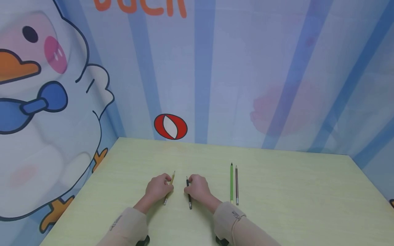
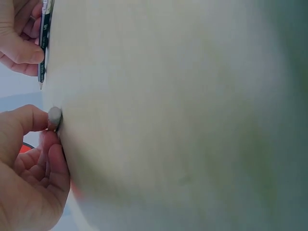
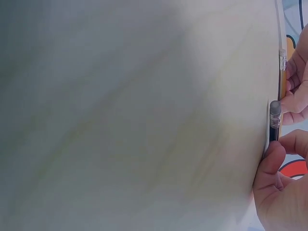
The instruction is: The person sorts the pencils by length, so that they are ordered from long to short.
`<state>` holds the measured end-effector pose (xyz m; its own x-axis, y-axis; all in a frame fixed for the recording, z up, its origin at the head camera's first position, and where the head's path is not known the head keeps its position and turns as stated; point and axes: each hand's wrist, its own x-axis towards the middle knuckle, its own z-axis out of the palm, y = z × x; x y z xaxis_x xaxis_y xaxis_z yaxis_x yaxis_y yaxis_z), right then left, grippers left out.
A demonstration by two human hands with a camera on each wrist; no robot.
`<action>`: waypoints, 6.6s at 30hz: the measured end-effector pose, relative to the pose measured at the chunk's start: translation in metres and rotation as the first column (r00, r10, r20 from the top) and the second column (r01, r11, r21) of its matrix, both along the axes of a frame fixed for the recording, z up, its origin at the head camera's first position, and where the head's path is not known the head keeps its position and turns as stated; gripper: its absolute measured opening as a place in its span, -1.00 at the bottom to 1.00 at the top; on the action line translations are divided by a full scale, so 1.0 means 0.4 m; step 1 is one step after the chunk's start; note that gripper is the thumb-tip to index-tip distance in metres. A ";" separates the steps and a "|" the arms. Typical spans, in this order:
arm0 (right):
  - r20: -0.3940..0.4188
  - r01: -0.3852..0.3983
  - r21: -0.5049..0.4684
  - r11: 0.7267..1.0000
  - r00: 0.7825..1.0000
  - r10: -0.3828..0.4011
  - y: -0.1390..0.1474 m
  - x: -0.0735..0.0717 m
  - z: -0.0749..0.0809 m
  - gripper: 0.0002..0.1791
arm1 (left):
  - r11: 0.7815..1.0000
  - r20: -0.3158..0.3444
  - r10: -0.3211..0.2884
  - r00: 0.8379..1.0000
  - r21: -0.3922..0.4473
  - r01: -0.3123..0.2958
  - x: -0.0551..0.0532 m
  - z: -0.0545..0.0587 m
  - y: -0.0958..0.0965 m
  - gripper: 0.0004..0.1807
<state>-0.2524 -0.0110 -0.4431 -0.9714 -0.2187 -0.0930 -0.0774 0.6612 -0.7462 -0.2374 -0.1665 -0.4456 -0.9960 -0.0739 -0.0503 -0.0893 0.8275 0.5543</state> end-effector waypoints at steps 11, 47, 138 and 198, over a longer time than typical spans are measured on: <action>0.042 0.011 -0.062 0.998 0.999 -0.008 0.005 0.004 0.005 -0.70 | 1.000 -0.027 0.003 1.000 -0.031 -0.004 0.001 0.003 0.007 -0.78; 0.161 0.000 -0.471 0.882 0.983 0.086 0.133 0.025 0.050 -0.70 | 0.879 -0.006 -0.105 0.994 0.467 0.095 0.035 0.055 0.104 -0.78; 0.279 0.123 -0.508 0.852 0.960 0.028 0.573 0.114 0.038 -0.55 | 0.942 -0.018 -0.183 0.983 0.285 0.180 -0.053 0.014 0.558 -0.78; 0.301 0.190 -0.481 0.856 0.953 -0.042 0.607 0.090 0.049 -0.55 | 0.897 -0.036 -0.363 0.931 -0.283 0.339 -0.066 0.001 0.577 -0.83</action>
